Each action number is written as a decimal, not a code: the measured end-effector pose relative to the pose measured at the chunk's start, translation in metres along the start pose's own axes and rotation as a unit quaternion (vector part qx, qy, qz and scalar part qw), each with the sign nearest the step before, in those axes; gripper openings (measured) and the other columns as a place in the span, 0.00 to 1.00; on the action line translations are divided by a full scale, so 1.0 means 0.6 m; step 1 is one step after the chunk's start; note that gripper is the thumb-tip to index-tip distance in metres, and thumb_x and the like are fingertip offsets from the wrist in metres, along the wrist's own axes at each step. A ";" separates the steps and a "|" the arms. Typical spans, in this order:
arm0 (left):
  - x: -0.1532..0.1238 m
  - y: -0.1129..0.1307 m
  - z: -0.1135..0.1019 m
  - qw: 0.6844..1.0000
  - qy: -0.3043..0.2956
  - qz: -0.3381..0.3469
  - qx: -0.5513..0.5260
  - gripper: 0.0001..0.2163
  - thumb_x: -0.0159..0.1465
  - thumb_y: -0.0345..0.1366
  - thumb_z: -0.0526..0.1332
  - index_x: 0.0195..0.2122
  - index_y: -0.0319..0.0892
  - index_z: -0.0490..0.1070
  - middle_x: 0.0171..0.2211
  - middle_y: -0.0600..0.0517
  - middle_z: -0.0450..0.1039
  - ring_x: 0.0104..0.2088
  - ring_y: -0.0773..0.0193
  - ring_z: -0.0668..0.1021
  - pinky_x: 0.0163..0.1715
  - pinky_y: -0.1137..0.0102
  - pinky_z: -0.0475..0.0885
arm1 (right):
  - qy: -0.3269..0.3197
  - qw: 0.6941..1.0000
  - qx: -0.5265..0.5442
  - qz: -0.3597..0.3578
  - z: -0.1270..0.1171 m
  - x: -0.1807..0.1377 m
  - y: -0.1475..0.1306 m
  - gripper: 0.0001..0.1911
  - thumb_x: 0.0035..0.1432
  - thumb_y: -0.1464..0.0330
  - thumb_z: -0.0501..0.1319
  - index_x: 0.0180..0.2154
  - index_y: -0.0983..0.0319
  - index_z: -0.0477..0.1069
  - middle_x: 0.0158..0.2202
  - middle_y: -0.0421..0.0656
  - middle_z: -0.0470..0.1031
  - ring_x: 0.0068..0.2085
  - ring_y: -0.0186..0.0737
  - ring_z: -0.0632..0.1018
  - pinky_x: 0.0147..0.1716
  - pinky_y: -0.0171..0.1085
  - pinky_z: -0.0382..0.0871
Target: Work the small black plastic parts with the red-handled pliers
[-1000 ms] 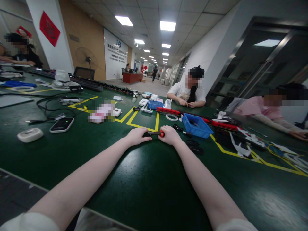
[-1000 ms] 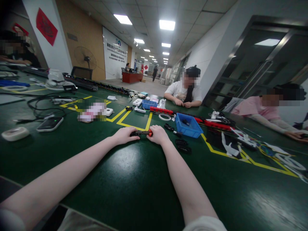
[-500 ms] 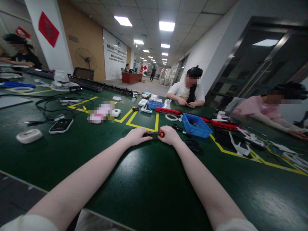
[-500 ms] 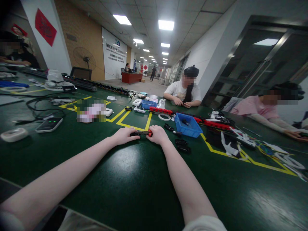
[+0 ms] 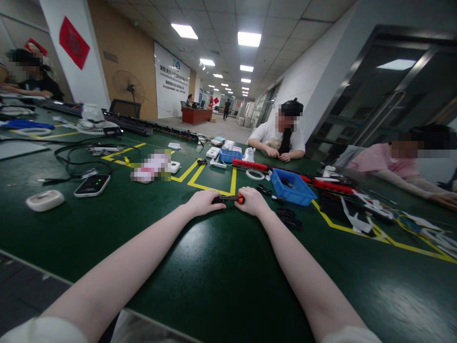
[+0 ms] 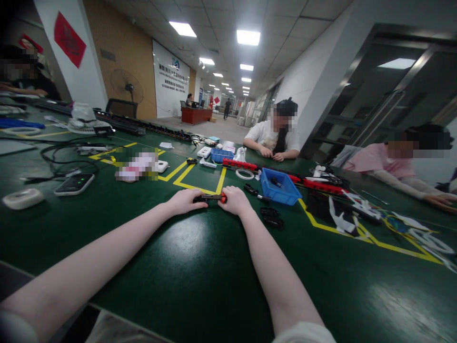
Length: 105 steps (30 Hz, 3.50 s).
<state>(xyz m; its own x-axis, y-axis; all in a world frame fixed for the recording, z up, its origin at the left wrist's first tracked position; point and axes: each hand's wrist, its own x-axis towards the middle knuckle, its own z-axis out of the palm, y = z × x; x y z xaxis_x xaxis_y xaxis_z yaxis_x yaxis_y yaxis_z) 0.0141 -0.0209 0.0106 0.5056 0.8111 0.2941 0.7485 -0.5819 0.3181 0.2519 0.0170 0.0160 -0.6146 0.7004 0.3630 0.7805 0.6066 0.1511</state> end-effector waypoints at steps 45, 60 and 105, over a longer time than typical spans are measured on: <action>0.000 0.003 0.001 0.999 -0.013 0.012 0.035 0.22 0.66 0.55 0.53 0.43 0.43 0.73 0.41 0.47 0.77 0.40 0.55 0.78 0.35 0.69 0.70 | 0.028 1.000 0.004 -0.009 0.003 -0.001 0.001 0.09 0.53 0.63 0.62 0.31 0.60 0.66 0.33 0.45 0.72 0.36 0.43 0.70 0.36 0.39 0.59; -0.001 0.005 -0.003 0.999 -0.021 0.009 0.031 0.23 0.67 0.55 0.49 0.46 0.43 0.73 0.44 0.47 0.77 0.43 0.54 0.78 0.37 0.67 0.71 | 0.024 1.000 0.009 0.002 0.002 0.000 0.001 0.09 0.53 0.62 0.62 0.30 0.60 0.66 0.33 0.45 0.72 0.36 0.43 0.70 0.36 0.39 0.60; 0.001 0.003 0.000 0.999 -0.027 0.002 0.031 0.23 0.69 0.54 0.47 0.50 0.45 0.72 0.45 0.47 0.77 0.44 0.55 0.78 0.40 0.67 0.71 | 0.006 1.000 0.014 0.018 0.002 -0.002 0.001 0.08 0.52 0.63 0.62 0.29 0.60 0.66 0.31 0.43 0.72 0.34 0.41 0.70 0.35 0.37 0.60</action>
<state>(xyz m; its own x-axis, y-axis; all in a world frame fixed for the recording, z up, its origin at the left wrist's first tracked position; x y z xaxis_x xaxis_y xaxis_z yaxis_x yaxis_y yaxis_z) 0.0157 -0.0217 0.0112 0.5300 0.8119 0.2449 0.7707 -0.5816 0.2602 0.2528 0.0171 0.0146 -0.5847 0.7175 0.3786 0.7983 0.5918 0.1116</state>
